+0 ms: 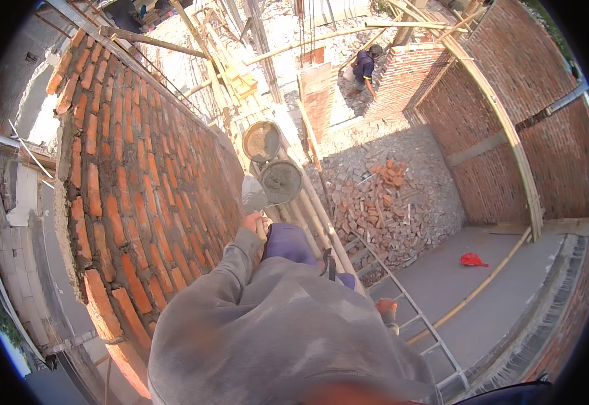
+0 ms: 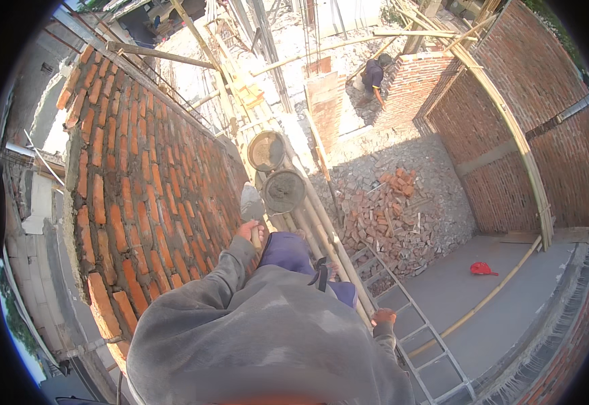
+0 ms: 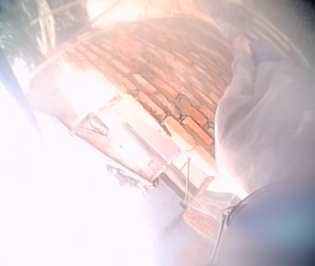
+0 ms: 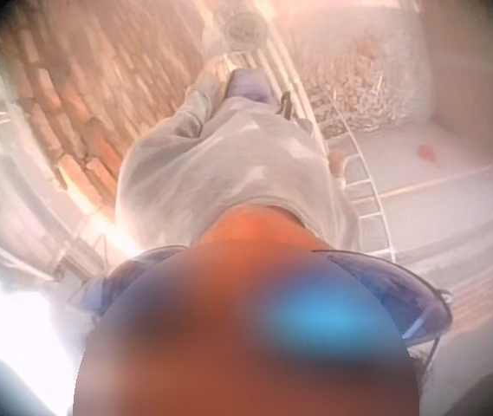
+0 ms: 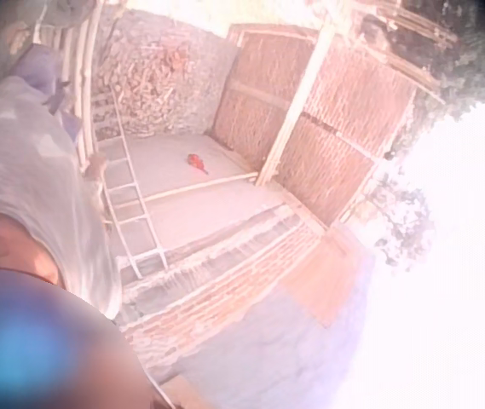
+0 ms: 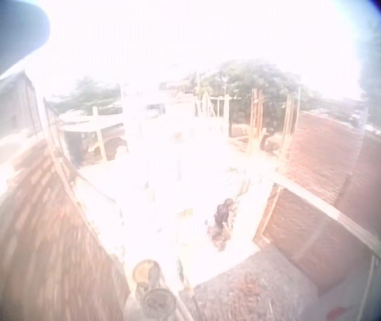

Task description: The person scoops mortar from a headpan with a trowel, spreads it on a brick wall, and places bricks one by one. The person taps bricks into alignment and scrapes excess mortar from the joints.

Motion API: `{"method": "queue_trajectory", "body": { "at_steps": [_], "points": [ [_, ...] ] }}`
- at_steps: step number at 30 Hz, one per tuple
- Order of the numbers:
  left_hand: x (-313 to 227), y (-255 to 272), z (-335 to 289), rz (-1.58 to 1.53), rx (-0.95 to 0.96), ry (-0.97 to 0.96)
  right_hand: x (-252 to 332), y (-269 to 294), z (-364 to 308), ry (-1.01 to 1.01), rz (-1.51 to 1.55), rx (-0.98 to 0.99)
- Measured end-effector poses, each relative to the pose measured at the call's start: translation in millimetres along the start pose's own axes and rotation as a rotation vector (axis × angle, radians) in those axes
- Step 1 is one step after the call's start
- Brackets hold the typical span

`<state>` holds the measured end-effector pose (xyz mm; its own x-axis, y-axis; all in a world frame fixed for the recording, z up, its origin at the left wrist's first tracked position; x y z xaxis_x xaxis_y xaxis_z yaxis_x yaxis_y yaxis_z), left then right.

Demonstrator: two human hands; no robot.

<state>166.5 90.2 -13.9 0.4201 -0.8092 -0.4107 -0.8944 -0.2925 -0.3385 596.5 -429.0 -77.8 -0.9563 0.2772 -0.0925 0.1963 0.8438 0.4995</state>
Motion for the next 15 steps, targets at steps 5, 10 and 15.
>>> {"method": "queue_trajectory", "body": {
  "at_steps": [5, 10, 15],
  "points": [
    [10, 52, -6, 0.003, -0.049, 0.033, -11, 13, 52, -0.209, 1.085, -0.190],
    [3, 83, 27, 0.284, -0.168, 0.046, 33, 48, 82, -0.306, 1.546, -0.442],
    [-38, 97, 71, 0.663, -0.206, 0.234, 98, 92, 43, -0.462, 1.480, -0.350]
  ]
}}
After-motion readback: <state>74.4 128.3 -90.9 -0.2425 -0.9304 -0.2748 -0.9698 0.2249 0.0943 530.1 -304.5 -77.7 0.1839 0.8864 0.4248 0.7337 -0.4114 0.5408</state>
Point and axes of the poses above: each hand's wrist, its own z-axis towards the middle knuckle, its own y-axis out of the back of the hand, x = y × z, the point moved 5 cm from there along z, towards the middle knuckle, and after that the axes turned 6 degrees about -z, right-handed, at the moved point
